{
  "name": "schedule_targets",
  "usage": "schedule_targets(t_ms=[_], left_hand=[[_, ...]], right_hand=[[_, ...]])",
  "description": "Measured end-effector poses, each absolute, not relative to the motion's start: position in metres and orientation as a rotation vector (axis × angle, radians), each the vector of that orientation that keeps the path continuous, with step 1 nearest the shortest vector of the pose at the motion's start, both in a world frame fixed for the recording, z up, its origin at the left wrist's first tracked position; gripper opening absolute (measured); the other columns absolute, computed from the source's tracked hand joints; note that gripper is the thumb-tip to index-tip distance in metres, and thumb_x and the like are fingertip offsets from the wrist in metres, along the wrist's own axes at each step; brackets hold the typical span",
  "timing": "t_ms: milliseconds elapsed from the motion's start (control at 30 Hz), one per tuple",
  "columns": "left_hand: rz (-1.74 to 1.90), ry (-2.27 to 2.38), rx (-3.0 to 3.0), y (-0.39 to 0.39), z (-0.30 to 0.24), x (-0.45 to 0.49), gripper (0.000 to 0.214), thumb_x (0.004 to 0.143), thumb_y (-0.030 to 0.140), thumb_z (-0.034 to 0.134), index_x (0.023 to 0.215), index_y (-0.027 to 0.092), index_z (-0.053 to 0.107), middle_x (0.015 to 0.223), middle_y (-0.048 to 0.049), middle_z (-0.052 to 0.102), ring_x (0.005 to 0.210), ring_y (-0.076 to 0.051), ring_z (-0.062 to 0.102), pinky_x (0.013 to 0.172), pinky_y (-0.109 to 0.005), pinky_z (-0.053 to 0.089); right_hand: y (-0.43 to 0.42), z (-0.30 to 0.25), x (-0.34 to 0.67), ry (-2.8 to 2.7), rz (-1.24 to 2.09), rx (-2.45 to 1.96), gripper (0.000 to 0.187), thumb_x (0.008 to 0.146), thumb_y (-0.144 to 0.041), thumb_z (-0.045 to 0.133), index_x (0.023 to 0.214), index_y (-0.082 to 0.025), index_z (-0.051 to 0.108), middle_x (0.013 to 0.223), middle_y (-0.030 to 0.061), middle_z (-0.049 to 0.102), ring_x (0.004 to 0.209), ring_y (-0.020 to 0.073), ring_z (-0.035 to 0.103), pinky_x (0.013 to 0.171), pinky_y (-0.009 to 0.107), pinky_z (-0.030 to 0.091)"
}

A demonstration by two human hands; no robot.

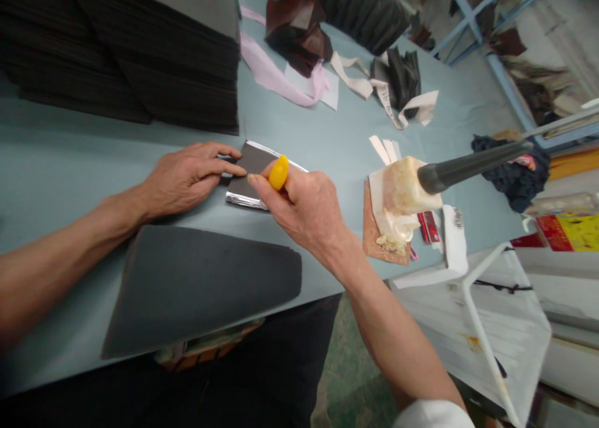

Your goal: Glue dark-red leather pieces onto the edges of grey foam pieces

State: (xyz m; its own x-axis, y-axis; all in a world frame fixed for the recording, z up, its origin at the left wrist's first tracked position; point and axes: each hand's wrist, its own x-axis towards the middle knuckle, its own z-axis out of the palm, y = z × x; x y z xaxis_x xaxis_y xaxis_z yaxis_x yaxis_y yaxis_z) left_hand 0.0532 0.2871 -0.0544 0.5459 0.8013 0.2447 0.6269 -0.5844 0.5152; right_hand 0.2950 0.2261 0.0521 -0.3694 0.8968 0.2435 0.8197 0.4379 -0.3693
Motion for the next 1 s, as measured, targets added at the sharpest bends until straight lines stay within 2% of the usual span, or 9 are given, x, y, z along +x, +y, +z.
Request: schedule_targets(t_ms=[267, 433, 533, 667, 767, 867, 1000], left_hand=[[0.584, 1.179, 2.398, 0.284, -0.047, 0.055, 0.061, 0.092, 0.016, 0.036, 0.138, 0.030, 0.073, 0.155, -0.0031, 0.062, 0.135, -0.032, 0.063, 0.115, -0.056, 0.052], [0.571, 1.146, 2.408, 0.282, -0.044, 0.055, 0.060, 0.099, 0.021, 0.029, 0.142, 0.027, 0.071, 0.155, -0.0039, 0.061, 0.137, -0.030, 0.061, 0.115, -0.054, 0.051], [0.581, 1.162, 2.384, 0.284, -0.046, 0.056, 0.059, 0.098, 0.023, 0.031, 0.139, 0.028, 0.073, 0.152, -0.0018, 0.063, 0.135, -0.030, 0.062, 0.114, -0.053, 0.052], [0.630, 1.149, 2.372, 0.286, -0.050, 0.056, 0.061, 0.090, 0.016, 0.036, 0.135, 0.030, 0.075, 0.151, -0.0016, 0.065, 0.134, -0.028, 0.062, 0.116, -0.051, 0.052], [0.640, 1.142, 2.383, 0.287, -0.051, 0.055, 0.063, 0.085, 0.013, 0.040, 0.133, 0.032, 0.075, 0.151, -0.0020, 0.065, 0.135, -0.028, 0.063, 0.116, -0.051, 0.052], [0.649, 1.145, 2.378, 0.288, -0.052, 0.054, 0.062, 0.086, 0.013, 0.041, 0.133, 0.032, 0.076, 0.152, -0.0025, 0.065, 0.136, -0.029, 0.063, 0.116, -0.052, 0.052], [0.652, 1.149, 2.370, 0.289, -0.053, 0.053, 0.061, 0.087, 0.014, 0.041, 0.132, 0.035, 0.076, 0.153, -0.0007, 0.064, 0.137, -0.029, 0.063, 0.116, -0.053, 0.053]], right_hand=[[0.234, 0.050, 0.260, -2.193, 0.494, -1.347, 0.038, 0.107, -0.045, 0.059, 0.080, -0.019, 0.068, 0.065, -0.0016, 0.063, 0.060, 0.0105, 0.056, 0.064, 0.028, 0.039], [0.237, 0.046, 0.258, -2.022, 0.673, -1.371, 0.044, 0.107, -0.053, 0.056, 0.079, -0.022, 0.066, 0.060, -0.0026, 0.059, 0.056, 0.0115, 0.054, 0.057, 0.029, 0.041], [0.238, 0.042, 0.259, -1.982, 0.719, -1.319, 0.047, 0.106, -0.060, 0.057, 0.081, -0.022, 0.067, 0.060, -0.0035, 0.059, 0.055, 0.0109, 0.054, 0.056, 0.028, 0.041], [0.238, 0.036, 0.261, -1.931, 0.782, -1.330, 0.051, 0.103, -0.068, 0.056, 0.085, -0.022, 0.066, 0.058, -0.0041, 0.057, 0.053, 0.0102, 0.051, 0.052, 0.027, 0.038], [0.237, 0.036, 0.264, -1.932, 0.782, -1.356, 0.048, 0.104, -0.064, 0.058, 0.083, -0.022, 0.066, 0.058, -0.0042, 0.056, 0.052, 0.0101, 0.050, 0.051, 0.027, 0.037], [0.235, 0.039, 0.271, -1.935, 0.786, -1.347, 0.043, 0.104, -0.057, 0.061, 0.081, -0.022, 0.065, 0.057, -0.0043, 0.056, 0.054, 0.0103, 0.051, 0.050, 0.027, 0.036], [0.234, 0.042, 0.278, -1.868, 0.824, -1.338, 0.047, 0.103, -0.063, 0.061, 0.081, -0.022, 0.064, 0.060, -0.0031, 0.058, 0.057, 0.0110, 0.057, 0.051, 0.025, 0.041]])
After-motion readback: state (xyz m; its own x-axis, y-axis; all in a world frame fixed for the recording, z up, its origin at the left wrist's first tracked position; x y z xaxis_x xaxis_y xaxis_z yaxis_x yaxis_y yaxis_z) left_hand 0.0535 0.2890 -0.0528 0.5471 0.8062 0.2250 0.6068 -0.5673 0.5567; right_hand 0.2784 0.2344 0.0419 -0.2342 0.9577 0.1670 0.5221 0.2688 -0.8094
